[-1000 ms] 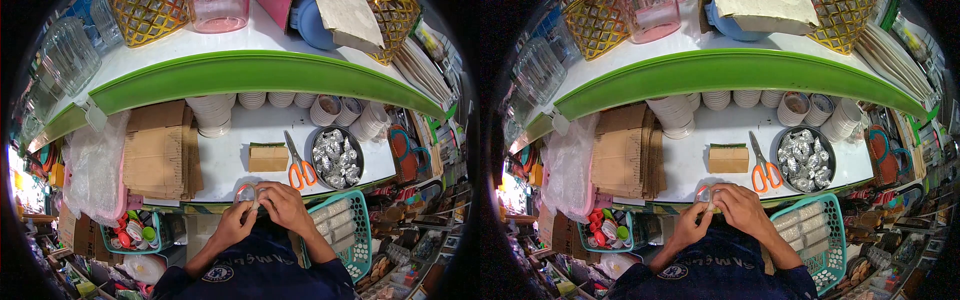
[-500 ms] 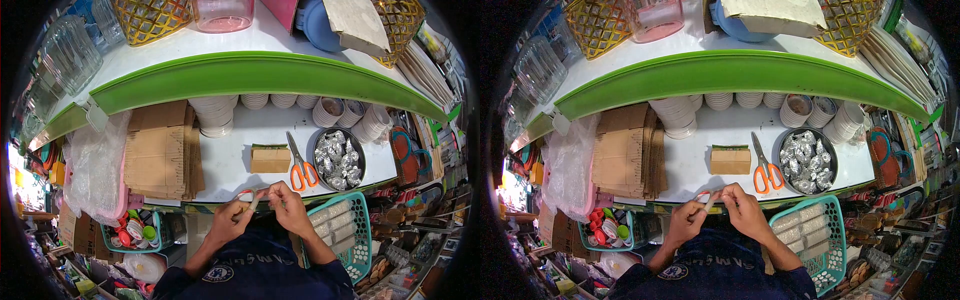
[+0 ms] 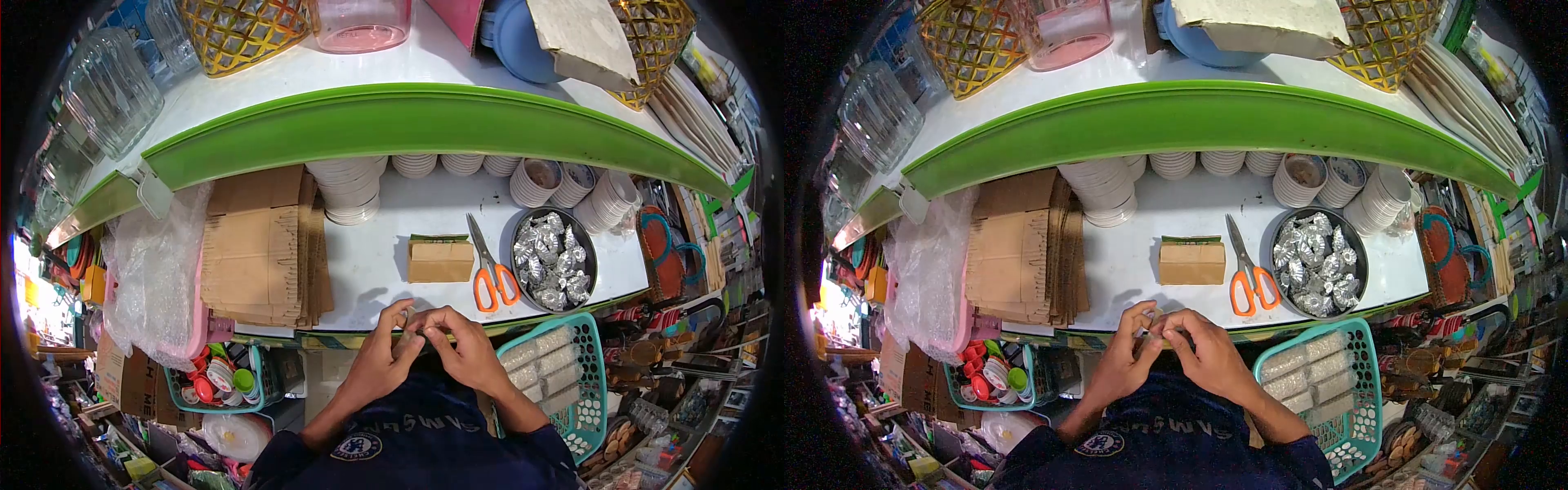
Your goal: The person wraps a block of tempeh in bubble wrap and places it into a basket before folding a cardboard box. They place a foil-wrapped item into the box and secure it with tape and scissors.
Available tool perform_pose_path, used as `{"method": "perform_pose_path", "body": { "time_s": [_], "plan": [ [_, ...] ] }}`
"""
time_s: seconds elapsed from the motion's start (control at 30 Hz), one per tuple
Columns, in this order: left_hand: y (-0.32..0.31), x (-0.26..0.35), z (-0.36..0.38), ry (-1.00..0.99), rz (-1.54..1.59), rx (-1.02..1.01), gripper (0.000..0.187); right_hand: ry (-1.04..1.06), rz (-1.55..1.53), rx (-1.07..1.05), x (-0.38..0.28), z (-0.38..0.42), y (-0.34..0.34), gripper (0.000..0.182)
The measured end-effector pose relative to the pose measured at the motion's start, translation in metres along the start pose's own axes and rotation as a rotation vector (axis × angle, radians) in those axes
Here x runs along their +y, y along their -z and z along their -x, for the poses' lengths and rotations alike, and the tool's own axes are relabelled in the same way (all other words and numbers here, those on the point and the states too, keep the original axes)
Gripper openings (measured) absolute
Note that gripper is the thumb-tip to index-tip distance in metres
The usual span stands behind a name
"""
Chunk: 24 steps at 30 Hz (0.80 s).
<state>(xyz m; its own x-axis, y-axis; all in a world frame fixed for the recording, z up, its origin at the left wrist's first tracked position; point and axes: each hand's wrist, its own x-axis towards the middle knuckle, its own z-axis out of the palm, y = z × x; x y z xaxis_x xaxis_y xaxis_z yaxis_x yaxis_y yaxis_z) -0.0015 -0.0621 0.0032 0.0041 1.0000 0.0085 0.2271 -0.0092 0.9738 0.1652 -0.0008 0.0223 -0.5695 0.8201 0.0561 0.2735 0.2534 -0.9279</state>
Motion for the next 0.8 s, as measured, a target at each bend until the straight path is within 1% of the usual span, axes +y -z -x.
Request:
{"method": "perform_pose_path", "body": {
  "time_s": [0.1,0.33,0.4,0.53,0.6,0.7,0.8],
  "plan": [
    [0.000,0.000,-0.001,0.052,0.034,0.020,0.053,0.017,-0.047,-0.016,0.001,0.000,0.000,0.007],
    [0.000,-0.002,-0.002,0.036,0.005,0.011,0.051,0.025,-0.053,-0.044,0.003,0.000,0.002,0.006],
    [0.000,-0.002,-0.002,0.028,0.023,-0.001,0.047,0.015,-0.060,-0.053,0.004,0.000,0.003,0.006],
    [0.003,0.002,-0.003,0.039,-0.007,-0.026,0.047,-0.018,-0.049,-0.071,0.005,0.001,0.005,0.007],
    [0.005,0.007,-0.004,0.090,-0.018,-0.059,0.047,-0.018,-0.047,-0.073,0.005,0.001,0.005,0.007],
    [0.001,0.001,-0.004,0.036,0.012,-0.016,0.049,-0.008,-0.080,-0.077,0.006,0.001,0.007,0.009],
    [-0.001,-0.003,-0.005,0.025,0.005,-0.019,0.049,-0.016,-0.059,-0.097,0.007,0.001,0.010,0.010]
  ]
}}
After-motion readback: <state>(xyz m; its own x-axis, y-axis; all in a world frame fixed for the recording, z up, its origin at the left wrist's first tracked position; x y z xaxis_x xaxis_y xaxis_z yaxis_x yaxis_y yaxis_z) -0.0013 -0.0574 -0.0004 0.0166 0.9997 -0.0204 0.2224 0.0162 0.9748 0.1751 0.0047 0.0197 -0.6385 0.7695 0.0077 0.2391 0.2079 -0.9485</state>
